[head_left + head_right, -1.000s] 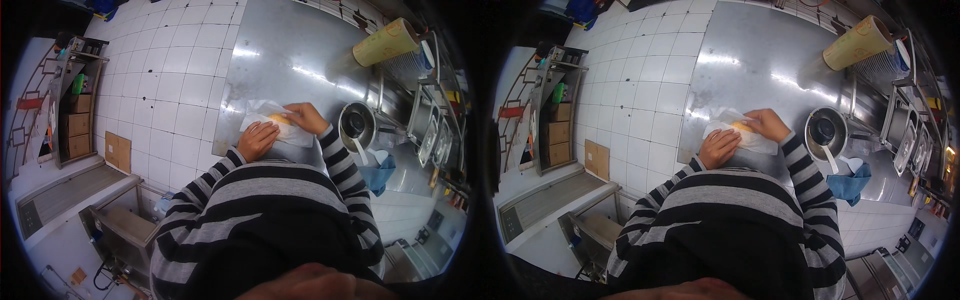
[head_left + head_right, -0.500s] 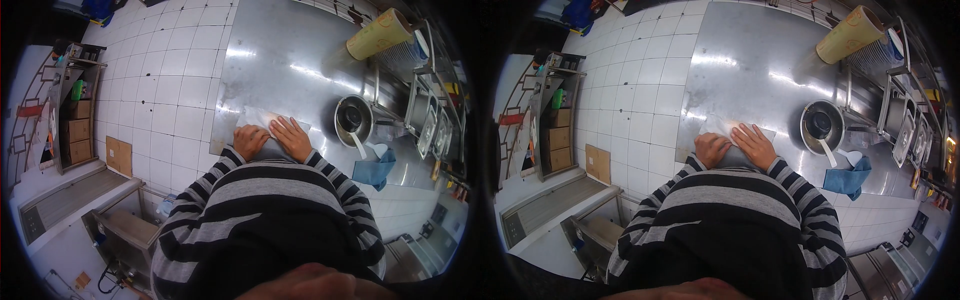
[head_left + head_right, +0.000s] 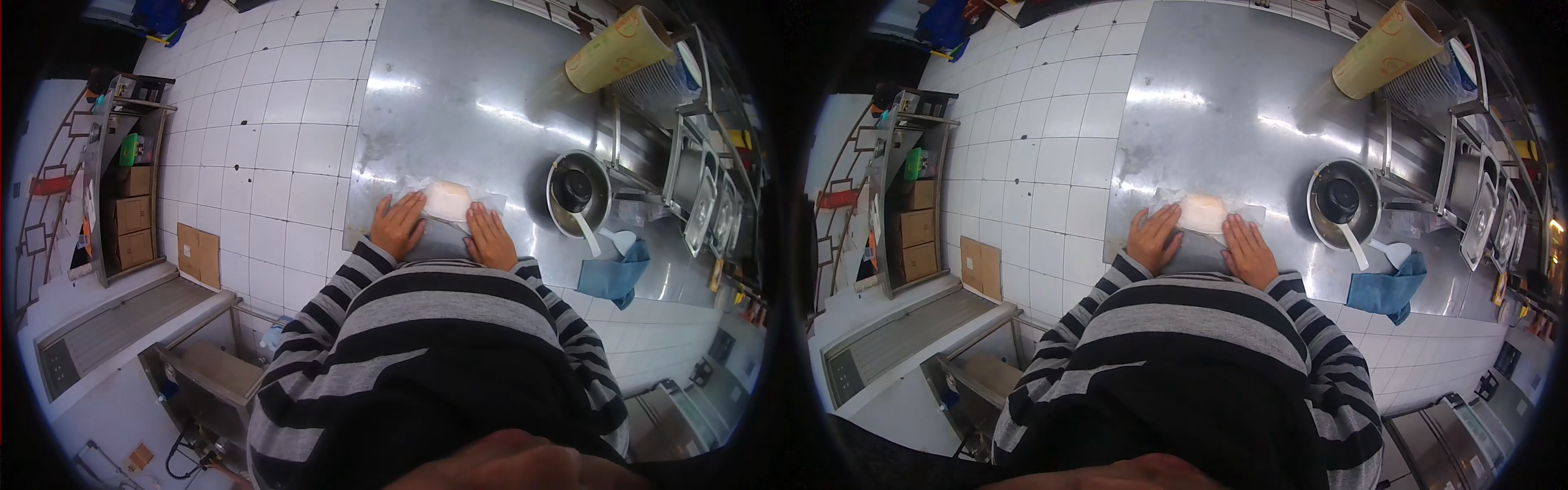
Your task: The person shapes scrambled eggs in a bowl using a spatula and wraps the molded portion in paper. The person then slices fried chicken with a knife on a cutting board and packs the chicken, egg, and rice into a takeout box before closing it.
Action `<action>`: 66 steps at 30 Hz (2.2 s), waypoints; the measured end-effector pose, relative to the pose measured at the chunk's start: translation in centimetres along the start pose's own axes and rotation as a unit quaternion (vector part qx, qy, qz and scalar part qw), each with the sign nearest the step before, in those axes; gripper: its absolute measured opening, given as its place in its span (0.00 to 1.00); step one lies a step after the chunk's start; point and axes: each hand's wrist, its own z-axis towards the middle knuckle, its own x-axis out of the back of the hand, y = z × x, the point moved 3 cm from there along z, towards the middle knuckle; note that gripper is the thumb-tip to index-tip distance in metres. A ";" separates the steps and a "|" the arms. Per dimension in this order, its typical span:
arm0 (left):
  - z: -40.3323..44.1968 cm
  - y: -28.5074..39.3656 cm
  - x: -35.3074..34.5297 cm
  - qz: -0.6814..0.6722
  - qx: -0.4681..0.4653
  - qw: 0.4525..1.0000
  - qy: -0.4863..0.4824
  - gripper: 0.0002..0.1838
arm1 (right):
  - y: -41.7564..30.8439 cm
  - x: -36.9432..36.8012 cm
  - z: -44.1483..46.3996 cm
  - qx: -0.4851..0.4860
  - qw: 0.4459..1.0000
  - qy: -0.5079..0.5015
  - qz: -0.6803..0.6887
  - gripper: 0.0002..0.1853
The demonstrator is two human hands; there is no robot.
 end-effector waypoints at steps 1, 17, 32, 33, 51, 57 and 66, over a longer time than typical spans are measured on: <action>0.0 -0.1 0.4 -0.001 -0.001 1.000 -0.002 0.26 | 0.3 0.0 -0.5 -0.012 1.000 0.000 -0.017 0.32; 2.4 -2.4 -0.4 0.023 -0.010 1.000 -0.009 0.16 | 1.3 1.2 2.1 -0.032 0.996 0.021 -0.076 0.17; 4.8 -3.6 -0.1 0.018 -0.001 0.993 -0.113 0.10 | 2.8 2.5 3.5 -0.186 0.982 -0.011 0.013 0.13; 5.2 -3.6 -0.3 0.044 0.034 0.987 -0.151 0.14 | 2.6 2.7 4.2 -0.187 0.982 -0.011 0.014 0.13; 8.1 -6.2 -0.9 -0.113 0.072 0.957 -0.258 0.10 | 5.4 1.9 4.8 -0.286 0.892 0.061 0.346 0.07; 5.4 -6.1 -0.4 -0.162 -0.043 0.969 -0.182 0.13 | 3.9 2.4 3.5 -0.138 0.964 0.094 0.209 0.13; 4.8 -3.9 0.8 -0.106 -0.012 0.984 -0.143 0.04 | 1.4 5.0 3.9 -0.057 0.993 0.075 0.067 0.11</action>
